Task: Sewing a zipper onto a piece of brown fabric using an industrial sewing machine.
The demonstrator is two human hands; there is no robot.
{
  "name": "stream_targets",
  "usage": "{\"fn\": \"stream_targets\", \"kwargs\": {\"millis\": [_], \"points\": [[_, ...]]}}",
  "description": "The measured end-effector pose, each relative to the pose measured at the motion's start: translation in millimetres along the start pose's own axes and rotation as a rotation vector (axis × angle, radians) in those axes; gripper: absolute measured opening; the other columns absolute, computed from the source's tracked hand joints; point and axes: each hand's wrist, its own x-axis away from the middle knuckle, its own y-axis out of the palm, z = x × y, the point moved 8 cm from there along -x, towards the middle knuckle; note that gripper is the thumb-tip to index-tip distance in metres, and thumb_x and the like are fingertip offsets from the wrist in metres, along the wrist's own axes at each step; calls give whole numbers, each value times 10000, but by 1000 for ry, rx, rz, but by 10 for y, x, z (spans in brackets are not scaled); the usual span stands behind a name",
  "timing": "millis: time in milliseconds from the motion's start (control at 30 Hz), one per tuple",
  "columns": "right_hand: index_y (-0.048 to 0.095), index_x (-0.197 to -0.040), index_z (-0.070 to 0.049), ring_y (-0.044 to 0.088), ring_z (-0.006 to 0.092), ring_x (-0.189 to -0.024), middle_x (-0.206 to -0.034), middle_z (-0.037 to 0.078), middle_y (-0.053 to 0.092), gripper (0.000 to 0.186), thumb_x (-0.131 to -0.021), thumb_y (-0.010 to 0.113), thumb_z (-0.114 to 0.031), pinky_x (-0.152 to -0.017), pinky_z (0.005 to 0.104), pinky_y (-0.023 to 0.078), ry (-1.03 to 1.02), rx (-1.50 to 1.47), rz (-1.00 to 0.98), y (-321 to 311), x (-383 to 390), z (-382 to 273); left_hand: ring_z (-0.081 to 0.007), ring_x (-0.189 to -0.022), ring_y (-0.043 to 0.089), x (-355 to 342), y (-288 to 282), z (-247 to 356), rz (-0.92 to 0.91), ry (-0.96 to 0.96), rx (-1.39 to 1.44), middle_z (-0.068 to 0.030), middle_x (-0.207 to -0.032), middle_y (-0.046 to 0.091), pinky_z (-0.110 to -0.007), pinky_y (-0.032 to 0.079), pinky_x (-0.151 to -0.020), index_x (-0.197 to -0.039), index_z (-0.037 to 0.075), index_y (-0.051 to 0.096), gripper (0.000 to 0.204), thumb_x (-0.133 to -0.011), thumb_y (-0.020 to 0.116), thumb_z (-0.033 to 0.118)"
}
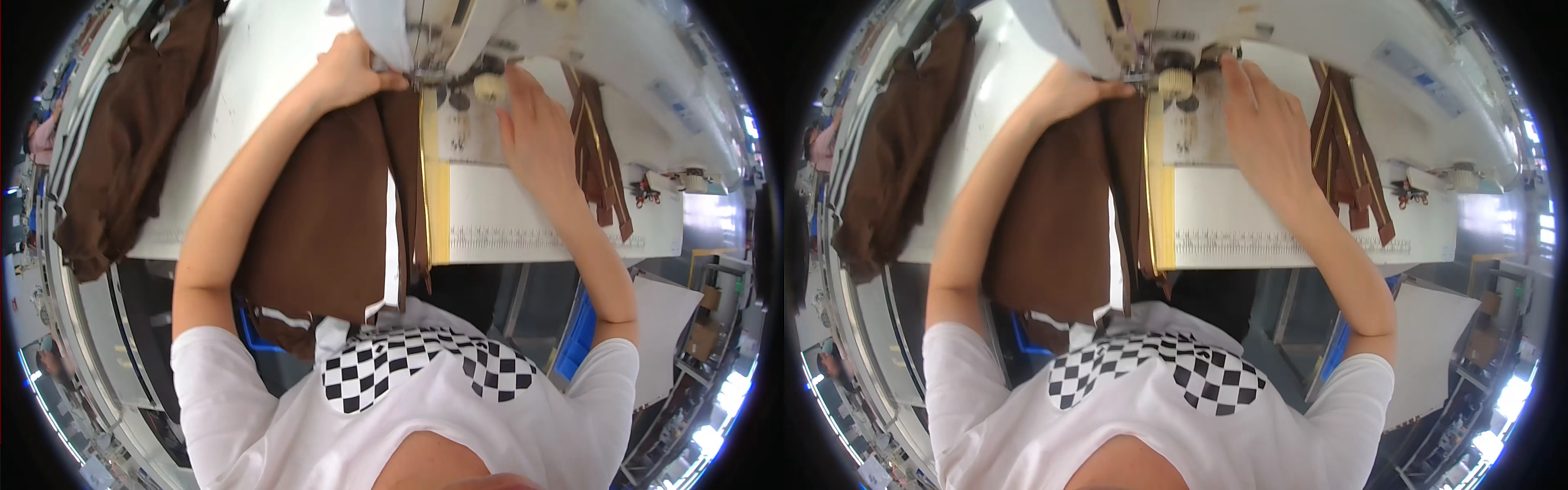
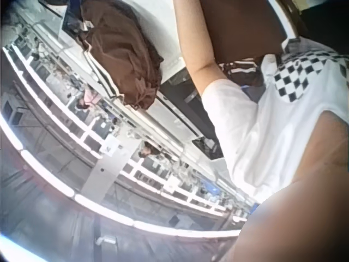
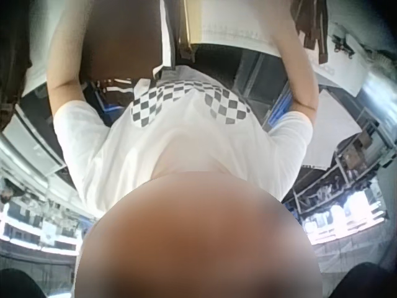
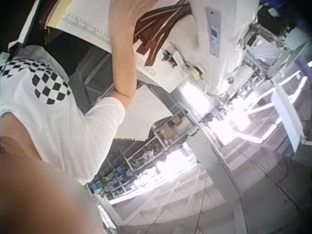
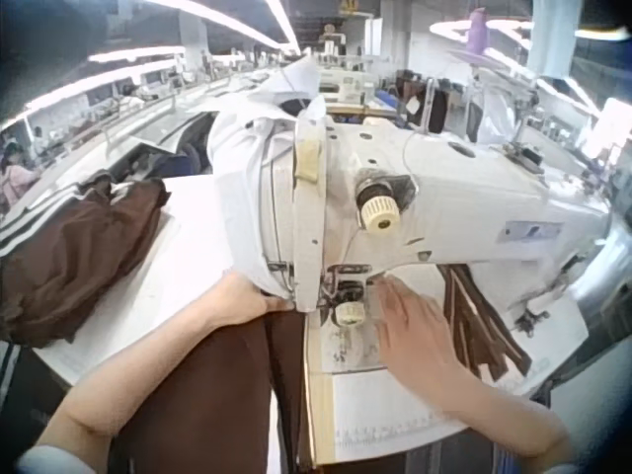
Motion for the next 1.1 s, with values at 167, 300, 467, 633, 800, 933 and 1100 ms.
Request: {"fn": "stream_targets", "kwargs": {"millis": [167, 300, 467, 633, 800, 933, 1100], "points": [[590, -1228, -13, 579, 244, -1165, -1242, 116, 604, 400, -841, 586, -114, -1028, 424, 415, -364, -425, -140, -395, 1003, -915, -234, -897, 612, 1338, 90, 1430, 121, 683, -407, -99, -770, 577, -430, 474, -759, -635, 37, 577, 94, -694, 538, -25], [630, -1127, -64, 593, 228, -1137, -1207, 88, 619, 309, -827, 628, -138, -996, 434, 442, -372, -285, -9, -250, 1181, -1068, -213, -722, 576, 2058, 465, 1161, -277, 285, -290, -81, -681, 499, -323, 461, -599, -670, 64, 521, 144, -620, 651, 97], [644, -1010, -93, 600, 230, -1101, -1151, 56, 629, 212, -804, 664, -140, -966, 445, 461, -335, -283, 175, -257, 1180, -1062, -194, -800, 535, 2274, 570, 1133, 159, 161, -558, -14, -845, 503, -356, 394, -734, -1000, 123, 590, 454, -652, 811, 314], [656, -936, -31, 627, 246, -1045, -1069, 94, 644, 193, -759, 684, -101, -875, 363, 527, -550, -499, 195, -416, 1194, -1122, -176, -893, 592, 2325, 452, 1133, 432, 389, -488, -2, -914, 604, -369, 363, -814, -928, 131, 631, 249, -700, 732, 120], [682, -943, 3, 663, 262, -981, -1009, 115, 671, 253, -702, 709, -69, -792, 339, 561, -554, -555, 161, -455, 1127, -1078, -161, -794, 647, 2008, -847, 531, 558, -67, -159, -55, -887, 718, -304, 474, -784, -897, 50, 748, 97, -826, 686, 73], [683, -960, 1, 663, 258, -978, -1018, 114, 671, 257, -713, 696, -68, -789, 337, 554, -585, -559, 122, -494, 1045, -1065, -118, -808, 649, 1752, -1301, 782, 670, 19, -178, -84, -889, 711, -239, 496, -726, -934, 4, 722, 114, -869, 642, 52], [686, -961, -3, 661, 247, -982, -1028, 115, 670, 239, -740, 662, -91, -759, 315, 532, -673, -476, 43, -521, 1032, -1142, -225, -670, 602, 1918, -263, 1417, 126, 666, 12, -66, -765, 630, -328, 490, -582, -833, 11, 665, 154, -679, 669, 9]]}}
